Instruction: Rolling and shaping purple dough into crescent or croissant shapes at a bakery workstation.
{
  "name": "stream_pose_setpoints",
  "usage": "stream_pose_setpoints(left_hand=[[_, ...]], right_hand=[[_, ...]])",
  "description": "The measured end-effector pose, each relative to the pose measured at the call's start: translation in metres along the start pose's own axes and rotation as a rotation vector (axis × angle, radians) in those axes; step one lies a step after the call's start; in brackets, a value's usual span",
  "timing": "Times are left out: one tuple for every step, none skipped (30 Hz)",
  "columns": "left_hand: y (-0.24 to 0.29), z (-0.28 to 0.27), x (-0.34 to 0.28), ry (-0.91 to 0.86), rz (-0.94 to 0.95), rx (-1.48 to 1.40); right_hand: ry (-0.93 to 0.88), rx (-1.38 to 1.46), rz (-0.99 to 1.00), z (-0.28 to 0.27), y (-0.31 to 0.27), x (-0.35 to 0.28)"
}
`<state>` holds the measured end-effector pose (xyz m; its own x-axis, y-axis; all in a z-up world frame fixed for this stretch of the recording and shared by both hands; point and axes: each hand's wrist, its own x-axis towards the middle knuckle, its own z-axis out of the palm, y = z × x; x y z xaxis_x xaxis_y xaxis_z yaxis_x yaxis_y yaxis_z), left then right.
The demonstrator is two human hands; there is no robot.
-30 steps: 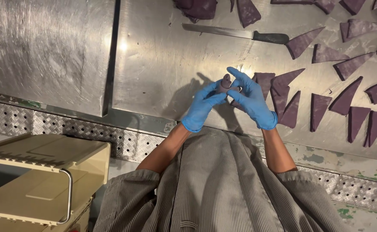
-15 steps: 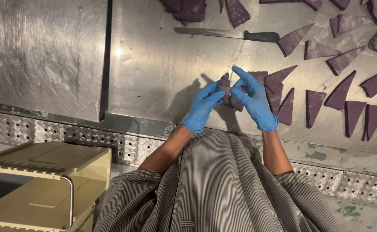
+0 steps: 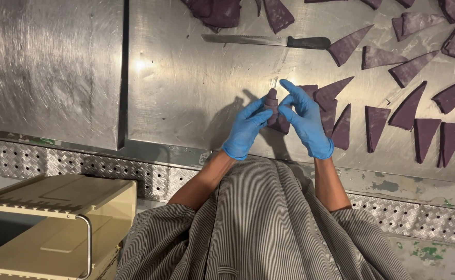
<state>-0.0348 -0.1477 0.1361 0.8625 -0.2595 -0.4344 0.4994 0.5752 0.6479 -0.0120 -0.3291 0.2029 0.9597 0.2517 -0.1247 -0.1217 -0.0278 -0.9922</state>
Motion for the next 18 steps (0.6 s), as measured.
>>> stream_pose_setpoints(left_hand=[[0.001,0.003,0.0,-0.001,0.0,0.002],[0.002,0.006,0.001,-0.006,0.012,0.026],[0.002,0.01,0.001,-0.01,0.021,0.049],[0.001,0.01,0.0,-0.011,0.018,0.051],[-0.001,0.011,-0.001,-0.059,0.017,0.007],[-0.003,0.012,-0.001,-0.106,0.016,-0.037],[0.0,0.015,0.0,-0.109,0.01,-0.034],[0.002,0.019,0.0,-0.097,-0.003,-0.036],[0.006,0.023,0.002,-0.087,-0.015,-0.037],[0.008,0.025,0.003,-0.093,-0.018,-0.033],[0.008,0.029,0.003,-0.104,-0.03,0.023],[0.008,0.032,0.004,-0.116,-0.041,0.079],[0.009,0.036,0.004,-0.128,-0.048,0.085],[0.01,0.041,0.004,-0.149,-0.067,0.034],[0.01,0.048,0.006,-0.176,-0.088,-0.017],[0.009,0.052,0.009,-0.195,-0.099,-0.011],[0.006,0.059,0.015,-0.181,-0.142,0.01],[0.003,0.066,0.02,-0.167,-0.184,0.032]], right_hand=[[0.001,0.001,-0.001,-0.003,0.005,0.0],[0.018,0.037,-0.009,-0.007,0.01,-0.001],[0.036,0.073,-0.014,-0.01,0.016,-0.002],[0.039,0.075,-0.013,-0.01,0.015,-0.003],[0.036,0.071,-0.025,-0.01,0.014,-0.004],[0.033,0.067,-0.037,-0.011,0.013,-0.005],[0.04,0.069,-0.035,-0.013,0.014,-0.006],[0.048,0.079,-0.045,-0.015,0.015,-0.007],[0.056,0.088,-0.057,-0.018,0.015,-0.007],[0.063,0.089,-0.059,-0.021,0.017,-0.007],[0.103,0.1,-0.004,-0.025,0.019,-0.01],[0.142,0.112,0.052,-0.029,0.021,-0.012],[0.157,0.113,0.048,-0.032,0.025,-0.013],[0.16,0.127,0.034,-0.037,0.029,-0.014],[0.169,0.137,0.017,-0.044,0.033,-0.016],[0.19,0.134,0.012,-0.046,0.032,-0.017],[0.208,0.158,0.054,-0.051,0.031,-0.02],[0.225,0.184,0.095,-0.057,0.031,-0.022]])
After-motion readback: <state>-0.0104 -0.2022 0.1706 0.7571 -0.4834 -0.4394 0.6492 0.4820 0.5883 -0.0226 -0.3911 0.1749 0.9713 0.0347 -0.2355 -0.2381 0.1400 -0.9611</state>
